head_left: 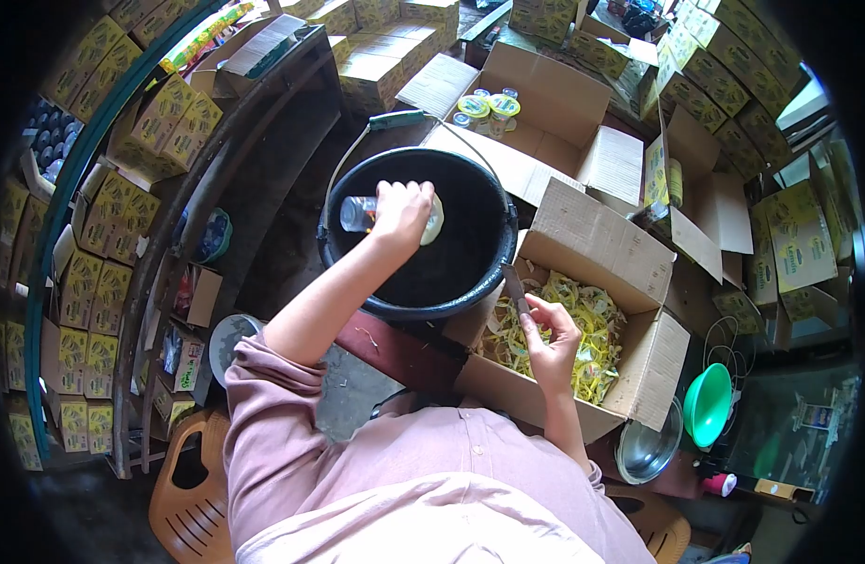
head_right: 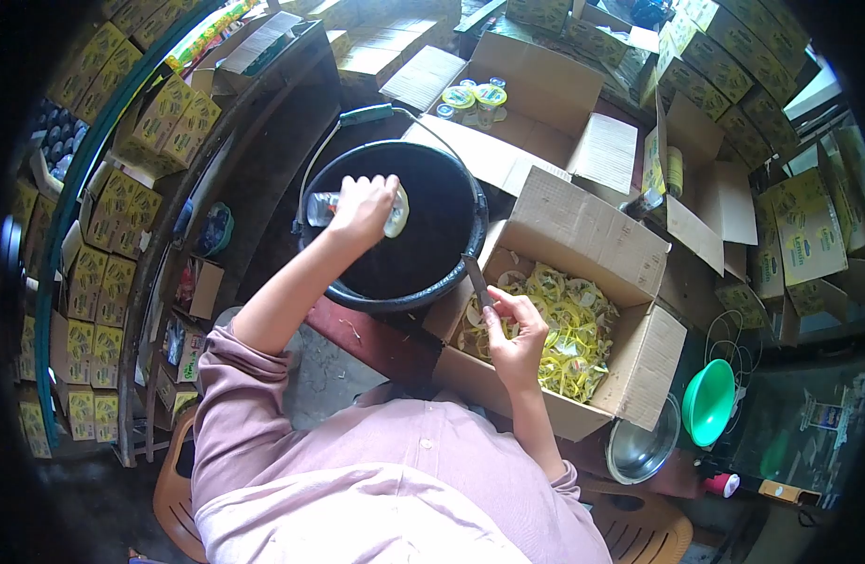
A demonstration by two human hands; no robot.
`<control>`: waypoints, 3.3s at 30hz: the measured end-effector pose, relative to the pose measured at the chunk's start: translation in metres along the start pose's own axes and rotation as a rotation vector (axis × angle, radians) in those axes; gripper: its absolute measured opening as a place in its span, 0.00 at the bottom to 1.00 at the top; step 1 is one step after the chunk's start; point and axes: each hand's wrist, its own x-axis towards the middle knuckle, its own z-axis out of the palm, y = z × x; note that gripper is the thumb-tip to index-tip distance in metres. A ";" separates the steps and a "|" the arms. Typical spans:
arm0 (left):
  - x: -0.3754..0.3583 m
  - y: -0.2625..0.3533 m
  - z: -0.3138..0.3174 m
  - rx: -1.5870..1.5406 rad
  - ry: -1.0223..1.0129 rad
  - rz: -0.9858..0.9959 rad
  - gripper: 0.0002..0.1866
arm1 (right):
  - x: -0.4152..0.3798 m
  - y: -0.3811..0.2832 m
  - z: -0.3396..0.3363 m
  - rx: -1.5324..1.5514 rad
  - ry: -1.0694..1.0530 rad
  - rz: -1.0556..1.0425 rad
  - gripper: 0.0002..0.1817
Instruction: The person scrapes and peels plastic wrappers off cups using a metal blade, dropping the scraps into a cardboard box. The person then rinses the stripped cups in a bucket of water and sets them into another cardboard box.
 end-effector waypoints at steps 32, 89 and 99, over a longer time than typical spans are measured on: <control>-0.025 -0.005 -0.010 -0.132 -0.839 0.002 0.26 | -0.002 -0.001 -0.006 -0.016 0.072 -0.041 0.13; -0.077 0.016 -0.034 -1.190 0.531 0.155 0.27 | 0.085 -0.053 0.003 -0.568 -0.063 -1.023 0.10; -0.077 0.020 -0.030 -1.250 0.537 0.092 0.24 | 0.090 -0.059 0.000 -0.538 -0.130 -1.088 0.12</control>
